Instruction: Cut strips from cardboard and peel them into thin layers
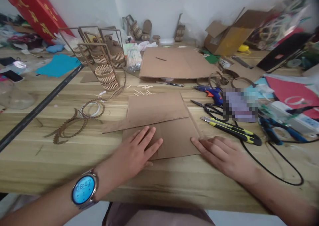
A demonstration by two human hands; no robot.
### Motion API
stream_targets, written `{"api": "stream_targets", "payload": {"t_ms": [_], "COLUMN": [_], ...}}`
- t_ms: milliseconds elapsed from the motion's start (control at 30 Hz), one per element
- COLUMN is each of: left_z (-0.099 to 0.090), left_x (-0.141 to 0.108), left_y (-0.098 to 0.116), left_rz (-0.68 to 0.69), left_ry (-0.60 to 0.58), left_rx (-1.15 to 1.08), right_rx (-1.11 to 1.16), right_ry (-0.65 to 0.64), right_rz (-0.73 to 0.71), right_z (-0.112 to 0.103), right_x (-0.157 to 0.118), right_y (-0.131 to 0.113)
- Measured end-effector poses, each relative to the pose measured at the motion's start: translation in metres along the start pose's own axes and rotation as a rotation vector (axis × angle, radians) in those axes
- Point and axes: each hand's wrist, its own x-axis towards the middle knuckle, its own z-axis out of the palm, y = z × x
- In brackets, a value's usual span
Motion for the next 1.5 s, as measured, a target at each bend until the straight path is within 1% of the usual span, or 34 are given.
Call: {"api": "stream_targets", "payload": {"t_ms": [67, 200, 300, 367, 433, 467, 500, 533, 633, 700, 767, 800, 833, 867, 900, 933, 967, 1033, 1100, 1133, 1167, 1267, 1400, 1500], "left_z": [0.0, 0.002, 0.008, 0.013, 0.018, 0.019, 0.02, 0.021, 0.023, 0.024, 0.025, 0.024, 0.024, 0.023, 0.023, 0.023, 0.023, 0.023, 0.025, 0.027, 0.028, 0.031, 0.034, 0.036], "left_x": [0.007, 0.014, 0.012, 0.008, 0.004, 0.003, 0.002, 0.002, 0.003, 0.003, 0.003, 0.003, 0.002, 0.001, 0.0, -0.001, -0.003, -0.005, -0.007, -0.007, -0.008, -0.008, -0.008, -0.009], "left_y": [0.005, 0.012, 0.012, 0.01, 0.008, 0.007, 0.006, 0.006, 0.006, 0.006, 0.007, 0.008, 0.009, 0.01, 0.011, 0.012, 0.013, 0.016, 0.017, 0.017, 0.017, 0.016, 0.013, 0.012], "left_rz": [0.035, 0.15, 0.145, 0.124, 0.122, 0.126, 0.131, 0.135, 0.135, 0.127, 0.113, 0.104, 0.094, 0.084, 0.076, 0.069, 0.065, 0.063, 0.064, 0.067, 0.07, 0.084, 0.109, 0.13], "left_ry": [-0.011, 0.034, 0.05, 0.062, 0.07, 0.071, 0.072, 0.071, 0.068, 0.061, 0.031, 0.009, -0.013, -0.033, -0.048, -0.059, -0.063, -0.067, -0.064, -0.061, -0.061, -0.067, -0.089, -0.076], "left_rx": [0.017, 0.035, 0.047, 0.05, 0.047, 0.046, 0.044, 0.042, 0.029, 0.011, -0.033, -0.064, -0.096, -0.126, -0.149, -0.165, -0.176, -0.189, -0.197, -0.201, -0.207, -0.228, -0.236, -0.225], "right_rx": [0.006, 0.092, 0.178, 0.173, 0.117, 0.092, 0.053, 0.062, 0.204, 0.309, 0.434, 0.522, 0.642, 0.809, 0.993, 1.159, 1.279, 1.489, 1.676, 1.759, 1.832, 1.963, 2.013, 1.993], "right_ry": [0.012, 0.002, -0.061, -0.147, -0.246, -0.286, -0.307, -0.339, -0.386, -0.366, -0.37, -0.397, -0.451, -0.514, -0.551, -0.536, -0.473, -0.35, -0.283, -0.258, -0.242, -0.175, -0.042, 0.007], "right_rz": [-0.013, 0.019, 0.096, 0.222, 0.482, 0.585, 0.668, 0.722, 0.803, 0.876, 0.994, 1.063, 1.137, 1.198, 1.252, 1.302, 1.37, 1.515, 1.636, 1.666, 1.67, 1.595, 1.552, 1.519], "right_z": [0.002, 0.006, 0.005, 0.003, 0.004, 0.005, 0.007, 0.01, 0.014, 0.01, 0.0, -0.007, -0.013, -0.018, -0.023, -0.026, -0.028, -0.028, -0.026, -0.026, -0.026, -0.027, -0.022, -0.015], "right_x": [0.001, -0.001, -0.014, -0.031, -0.052, -0.062, -0.072, -0.079, -0.089, -0.085, -0.074, -0.068, -0.061, -0.054, -0.048, -0.042, -0.037, -0.03, -0.025, -0.022, -0.02, -0.012, 0.001, 0.01], "right_y": [-0.003, -0.006, 0.003, 0.015, 0.03, 0.038, 0.046, 0.053, 0.068, 0.073, 0.073, 0.07, 0.067, 0.061, 0.054, 0.047, 0.038, 0.022, 0.008, 0.002, -0.002, -0.013, -0.025, -0.032]}}
